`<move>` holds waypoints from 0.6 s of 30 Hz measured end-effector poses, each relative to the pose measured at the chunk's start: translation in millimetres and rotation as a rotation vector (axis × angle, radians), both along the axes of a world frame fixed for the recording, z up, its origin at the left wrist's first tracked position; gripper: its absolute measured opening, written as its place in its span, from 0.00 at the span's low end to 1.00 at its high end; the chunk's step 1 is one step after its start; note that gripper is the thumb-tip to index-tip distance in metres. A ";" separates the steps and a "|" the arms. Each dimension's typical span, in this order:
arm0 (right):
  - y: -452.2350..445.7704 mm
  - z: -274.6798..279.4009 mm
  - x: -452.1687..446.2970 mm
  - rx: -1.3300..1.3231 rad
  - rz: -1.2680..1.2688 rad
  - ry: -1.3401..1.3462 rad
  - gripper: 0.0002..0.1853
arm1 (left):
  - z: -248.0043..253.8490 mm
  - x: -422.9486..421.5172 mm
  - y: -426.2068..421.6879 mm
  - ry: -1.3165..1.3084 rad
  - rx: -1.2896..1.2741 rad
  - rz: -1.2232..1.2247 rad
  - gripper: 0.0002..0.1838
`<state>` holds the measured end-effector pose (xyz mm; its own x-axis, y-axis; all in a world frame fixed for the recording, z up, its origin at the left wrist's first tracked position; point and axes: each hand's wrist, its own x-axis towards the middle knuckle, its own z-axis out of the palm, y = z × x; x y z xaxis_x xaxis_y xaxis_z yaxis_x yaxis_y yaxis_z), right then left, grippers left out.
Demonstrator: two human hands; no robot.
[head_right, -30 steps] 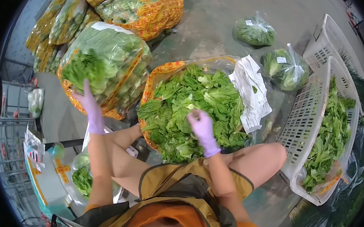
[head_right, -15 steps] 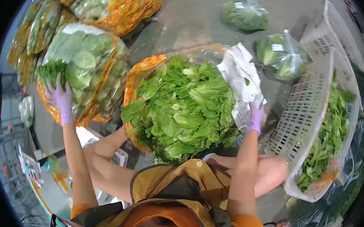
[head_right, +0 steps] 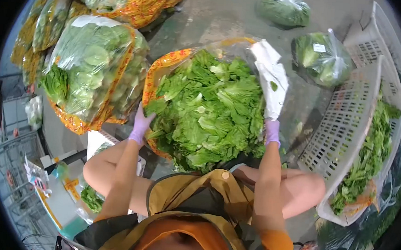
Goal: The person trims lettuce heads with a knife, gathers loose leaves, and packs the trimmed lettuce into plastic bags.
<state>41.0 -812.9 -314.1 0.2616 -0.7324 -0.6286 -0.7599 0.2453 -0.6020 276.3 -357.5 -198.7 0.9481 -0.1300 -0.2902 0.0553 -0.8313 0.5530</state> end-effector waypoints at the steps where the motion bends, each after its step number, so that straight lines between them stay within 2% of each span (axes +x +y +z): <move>1: -1.5 -2.5 -4.8 0.006 0.038 0.009 0.15 | -25.7 -10.4 2.9 0.030 -0.034 0.072 0.49; 2: 3.2 18.8 -1.1 -0.080 0.111 0.090 0.17 | -66.0 -21.3 14.8 -0.074 -0.068 0.166 0.53; 3: 6.4 -6.2 -12.8 -0.195 0.093 0.030 0.17 | -70.1 -35.6 10.1 -0.152 0.100 0.211 0.54; 4: 14.2 -4.7 -7.8 -0.312 0.079 -0.038 0.17 | -66.0 -44.5 -2.4 -0.241 0.267 0.261 0.55; 5: 13.7 3.1 -11.5 -0.166 0.096 -0.016 0.17 | -60.0 -50.2 -11.8 -0.250 0.254 0.257 0.55; 6: 27.9 39.4 -2.2 -0.015 0.116 0.004 0.17 | -41.0 -55.2 -23.6 -0.263 0.484 0.317 0.56; 7: 37.1 36.7 1.3 -0.043 0.194 0.037 0.16 | -28.3 -56.2 -30.4 -0.275 0.715 0.378 0.56; 8: 48.1 38.3 3.8 -0.139 0.280 0.052 0.15 | -25.4 -52.9 -27.9 -0.283 0.707 0.379 0.56; 10: 76.6 49.6 13.7 -0.410 0.443 0.072 0.13 | -24.6 -37.8 -13.2 0.121 0.618 0.470 0.55; 11: 92.3 65.5 22.6 -0.421 0.447 0.082 0.12 | -36.5 -33.4 -2.0 0.099 0.587 0.494 0.47; 12: 108.5 84.6 29.8 -0.429 0.450 0.095 0.12 | -78.6 -25.2 30.1 0.143 0.288 0.444 0.42; 14: 142.8 116.6 32.0 -0.523 0.482 -0.072 0.12 | -152.7 -10.1 87.4 0.331 -0.352 0.421 0.33; 15: 156.2 116.6 32.0 -0.558 0.593 -0.039 0.12 | -108.3 -23.1 49.3 0.249 -0.603 0.541 0.22; 16: 168.8 114.9 33.3 -0.588 0.706 -0.004 0.11 | -90.5 -35.1 24.8 0.248 -0.604 0.533 0.22; 18: 184.0 130.7 43.4 -0.551 0.907 0.115 0.08 | -75.6 -53.4 -6.2 -0.071 -0.271 0.284 0.21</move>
<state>84.5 -628.9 -183.3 0.8118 -0.4848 -0.3255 -0.5812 -0.7248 -0.3700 222.9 -363.8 -274.3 0.9739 0.0772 -0.2136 0.2154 -0.6118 0.7611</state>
